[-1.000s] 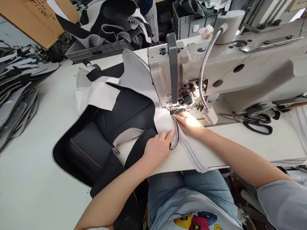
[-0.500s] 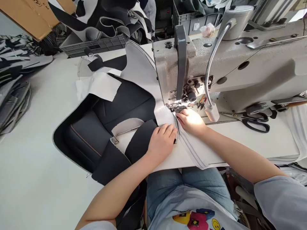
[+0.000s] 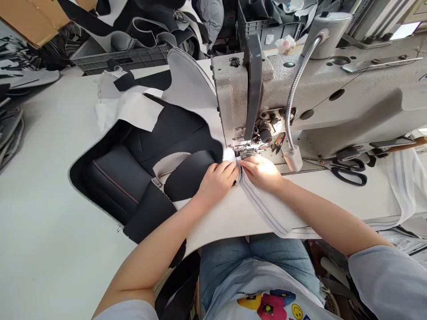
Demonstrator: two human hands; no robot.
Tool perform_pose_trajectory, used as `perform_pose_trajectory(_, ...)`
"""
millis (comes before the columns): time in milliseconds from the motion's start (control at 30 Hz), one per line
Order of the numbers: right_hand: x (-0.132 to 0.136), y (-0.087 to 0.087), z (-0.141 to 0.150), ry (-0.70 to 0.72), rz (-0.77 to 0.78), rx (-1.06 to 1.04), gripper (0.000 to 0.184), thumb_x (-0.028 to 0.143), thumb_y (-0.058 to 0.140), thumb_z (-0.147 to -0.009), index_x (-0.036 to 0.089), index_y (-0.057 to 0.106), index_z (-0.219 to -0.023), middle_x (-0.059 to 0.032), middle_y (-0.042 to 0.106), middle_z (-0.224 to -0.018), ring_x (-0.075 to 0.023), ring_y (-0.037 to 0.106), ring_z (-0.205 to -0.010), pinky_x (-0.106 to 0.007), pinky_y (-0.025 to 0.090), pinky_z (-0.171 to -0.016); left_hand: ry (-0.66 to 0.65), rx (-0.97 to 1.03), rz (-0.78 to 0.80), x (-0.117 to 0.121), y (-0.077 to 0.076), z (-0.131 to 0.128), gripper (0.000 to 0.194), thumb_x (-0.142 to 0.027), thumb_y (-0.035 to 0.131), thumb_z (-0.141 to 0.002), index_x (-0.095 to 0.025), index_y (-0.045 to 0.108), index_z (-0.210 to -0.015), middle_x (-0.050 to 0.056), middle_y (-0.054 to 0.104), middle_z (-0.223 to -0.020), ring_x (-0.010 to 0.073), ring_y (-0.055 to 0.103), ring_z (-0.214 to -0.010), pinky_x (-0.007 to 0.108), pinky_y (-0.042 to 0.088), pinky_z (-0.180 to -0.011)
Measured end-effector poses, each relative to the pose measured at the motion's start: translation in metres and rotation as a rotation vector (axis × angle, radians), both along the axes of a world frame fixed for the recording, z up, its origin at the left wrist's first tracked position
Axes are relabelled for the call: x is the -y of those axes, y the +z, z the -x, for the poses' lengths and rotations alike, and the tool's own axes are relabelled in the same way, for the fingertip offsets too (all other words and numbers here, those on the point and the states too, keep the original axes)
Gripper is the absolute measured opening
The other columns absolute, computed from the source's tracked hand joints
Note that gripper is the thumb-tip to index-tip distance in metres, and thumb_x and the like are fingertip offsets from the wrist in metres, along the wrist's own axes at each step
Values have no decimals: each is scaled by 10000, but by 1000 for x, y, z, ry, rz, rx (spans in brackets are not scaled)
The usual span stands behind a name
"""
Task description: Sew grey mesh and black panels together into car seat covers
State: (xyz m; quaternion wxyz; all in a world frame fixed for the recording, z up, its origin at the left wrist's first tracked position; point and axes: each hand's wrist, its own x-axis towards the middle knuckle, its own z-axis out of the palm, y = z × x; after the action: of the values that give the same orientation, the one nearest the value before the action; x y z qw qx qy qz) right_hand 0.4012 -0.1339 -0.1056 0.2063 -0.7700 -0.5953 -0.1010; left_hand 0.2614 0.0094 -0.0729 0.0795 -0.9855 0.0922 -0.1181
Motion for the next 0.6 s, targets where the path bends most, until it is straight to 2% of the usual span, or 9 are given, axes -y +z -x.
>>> perform_pose_trajectory(67, 0, 0, 0, -7, 8, -20, 319, 190, 394, -946, 167, 652, -1133, -97, 685, -990, -212, 577, -871, -358, 495, -825, -47, -3, 41, -6, -1, -1, 374, -82, 348, -936, -166, 606, -1194, 75, 633, -1238, 202, 545, -1132, 346, 421, -807)
perform_pose_trajectory(367, 1, 2, -2, 22, 39, 30, 336, 179, 386, -951, 160, 625, -1186, -79, 672, -1097, -209, 559, -921, -354, 490, -855, -44, 88, 87, -22, -8, -18, 312, -88, 352, -943, -133, 645, -1040, 82, 670, -1090, 202, 547, -1121, 330, 423, -886)
perform_pose_trajectory(600, -2, -1, -4, 11, 35, 10, 325, 182, 401, -946, 148, 612, -1191, -86, 658, -1156, -220, 553, -946, -380, 490, -872, 77, 101, 113, -27, -14, -36, 273, -95, 388, -936, -135, 654, -983, 96, 670, -1064, 225, 559, -1096, 352, 426, -892)
